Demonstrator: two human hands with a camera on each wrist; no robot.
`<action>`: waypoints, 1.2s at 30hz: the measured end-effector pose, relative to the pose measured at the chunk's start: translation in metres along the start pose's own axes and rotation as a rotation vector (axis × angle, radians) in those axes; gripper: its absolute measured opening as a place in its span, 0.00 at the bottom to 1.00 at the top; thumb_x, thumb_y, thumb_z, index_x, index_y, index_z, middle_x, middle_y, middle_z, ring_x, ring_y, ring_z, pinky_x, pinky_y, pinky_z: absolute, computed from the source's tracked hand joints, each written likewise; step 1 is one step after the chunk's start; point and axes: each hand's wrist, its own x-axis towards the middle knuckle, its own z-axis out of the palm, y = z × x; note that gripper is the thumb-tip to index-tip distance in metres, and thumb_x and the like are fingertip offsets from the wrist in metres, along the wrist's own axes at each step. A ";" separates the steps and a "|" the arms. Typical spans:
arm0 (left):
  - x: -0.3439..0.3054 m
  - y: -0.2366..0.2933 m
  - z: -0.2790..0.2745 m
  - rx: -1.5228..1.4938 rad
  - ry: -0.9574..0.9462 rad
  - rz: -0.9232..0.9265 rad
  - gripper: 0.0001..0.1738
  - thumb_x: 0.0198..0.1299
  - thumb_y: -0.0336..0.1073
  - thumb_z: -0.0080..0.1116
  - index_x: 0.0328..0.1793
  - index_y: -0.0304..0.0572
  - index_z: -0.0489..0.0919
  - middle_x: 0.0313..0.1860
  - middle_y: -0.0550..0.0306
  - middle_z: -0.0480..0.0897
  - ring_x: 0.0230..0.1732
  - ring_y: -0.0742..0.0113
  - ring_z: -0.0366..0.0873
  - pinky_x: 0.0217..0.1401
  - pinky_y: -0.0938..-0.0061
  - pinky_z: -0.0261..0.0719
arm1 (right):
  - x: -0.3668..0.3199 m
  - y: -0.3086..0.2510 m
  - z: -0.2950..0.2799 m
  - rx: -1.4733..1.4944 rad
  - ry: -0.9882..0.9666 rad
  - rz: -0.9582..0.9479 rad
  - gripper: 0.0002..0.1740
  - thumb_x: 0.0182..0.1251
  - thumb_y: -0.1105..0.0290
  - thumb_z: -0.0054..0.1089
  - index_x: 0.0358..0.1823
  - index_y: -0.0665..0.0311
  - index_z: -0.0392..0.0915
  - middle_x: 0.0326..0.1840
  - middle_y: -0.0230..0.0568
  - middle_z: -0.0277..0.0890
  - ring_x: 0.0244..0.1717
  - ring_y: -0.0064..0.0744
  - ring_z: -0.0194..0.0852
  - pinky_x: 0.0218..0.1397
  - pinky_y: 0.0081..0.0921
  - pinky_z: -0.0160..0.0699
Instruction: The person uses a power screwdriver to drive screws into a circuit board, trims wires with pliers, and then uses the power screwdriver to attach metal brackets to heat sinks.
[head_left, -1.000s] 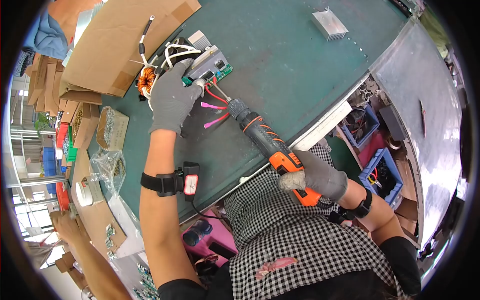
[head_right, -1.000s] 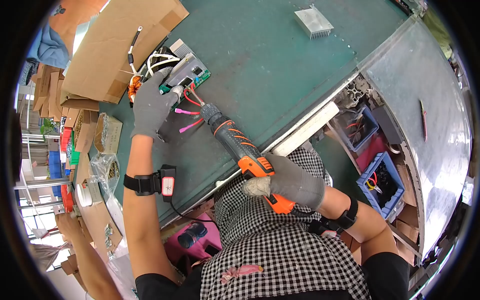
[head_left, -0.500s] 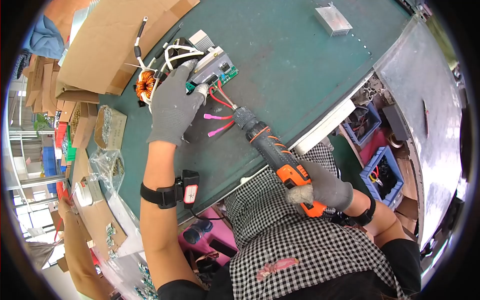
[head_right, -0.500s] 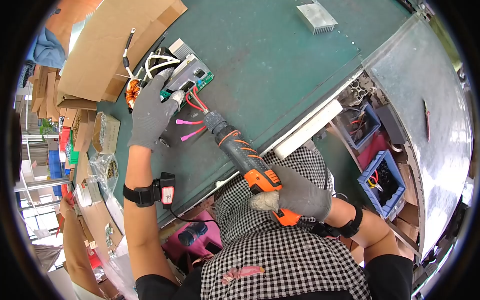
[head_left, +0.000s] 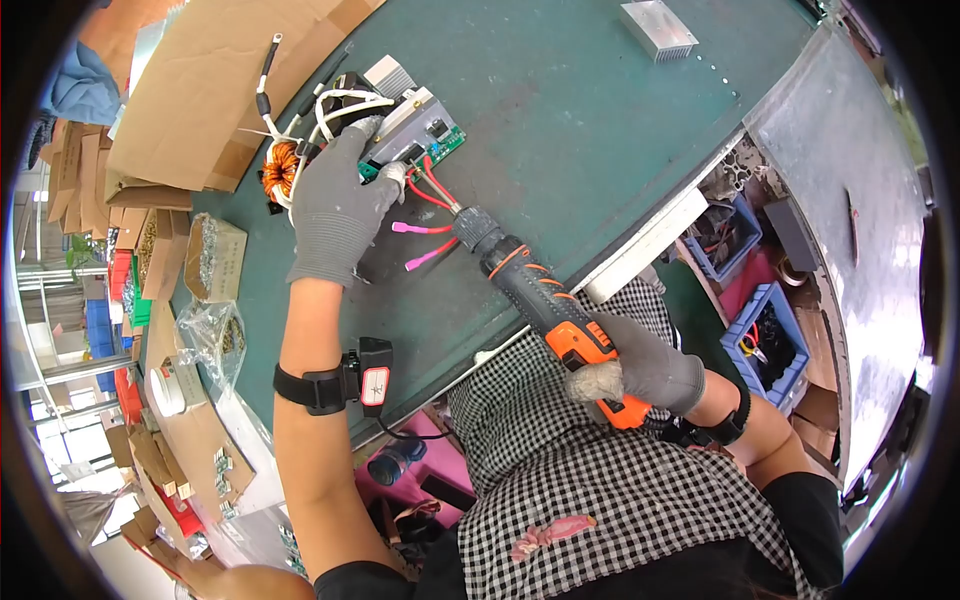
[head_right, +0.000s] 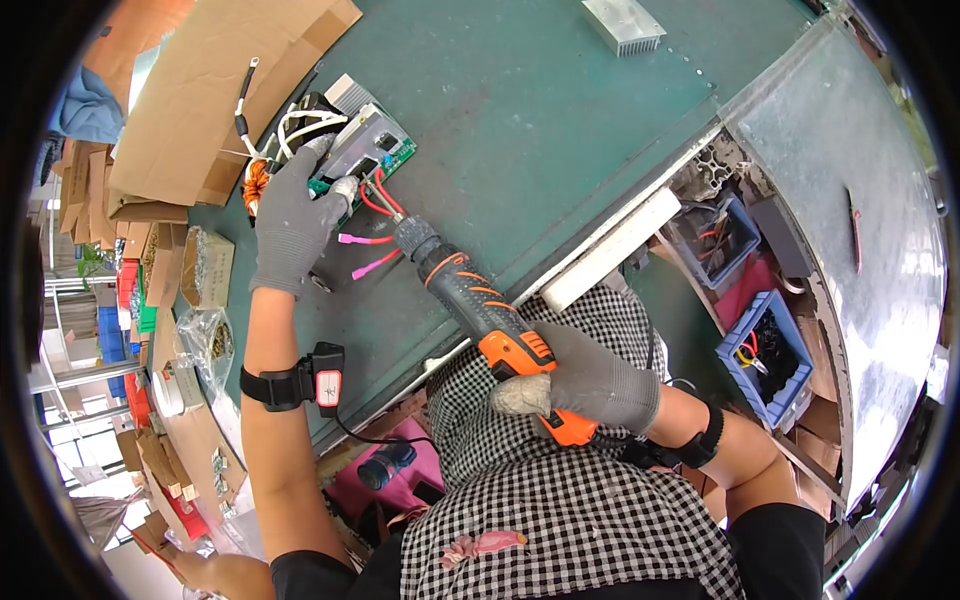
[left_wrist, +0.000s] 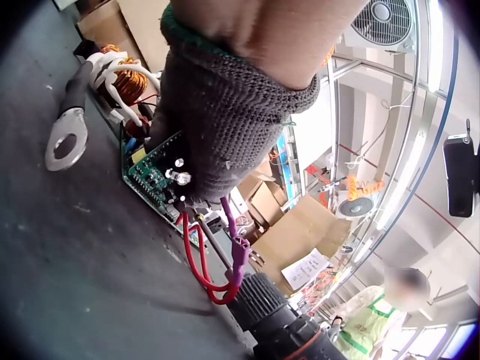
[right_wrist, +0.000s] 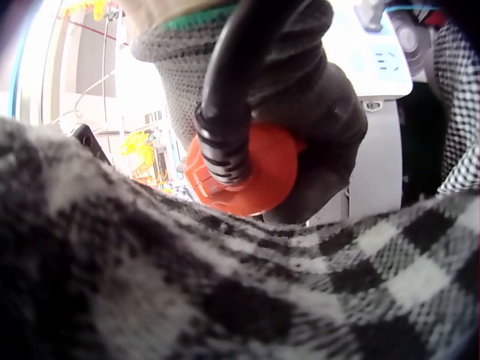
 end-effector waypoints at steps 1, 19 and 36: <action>0.000 0.001 -0.001 -0.001 -0.003 -0.007 0.29 0.53 0.40 0.67 0.64 0.47 0.77 0.48 0.46 0.85 0.48 0.49 0.83 0.52 0.62 0.78 | 0.000 -0.001 0.000 0.001 -0.003 -0.003 0.33 0.53 0.52 0.77 0.50 0.66 0.72 0.32 0.28 0.74 0.30 0.19 0.72 0.34 0.23 0.77; 0.002 0.002 -0.002 -0.004 -0.037 -0.007 0.29 0.54 0.41 0.67 0.63 0.45 0.78 0.50 0.44 0.84 0.51 0.48 0.82 0.54 0.61 0.78 | 0.003 0.003 -0.007 0.198 0.009 0.006 0.30 0.55 0.58 0.76 0.51 0.69 0.71 0.36 0.32 0.77 0.35 0.20 0.75 0.40 0.23 0.79; 0.002 0.003 -0.002 -0.039 -0.038 -0.019 0.28 0.54 0.40 0.65 0.63 0.42 0.78 0.48 0.44 0.84 0.46 0.51 0.84 0.50 0.64 0.79 | 0.005 0.002 -0.004 0.188 -0.012 0.019 0.30 0.56 0.57 0.76 0.50 0.68 0.71 0.36 0.31 0.77 0.35 0.21 0.75 0.39 0.22 0.78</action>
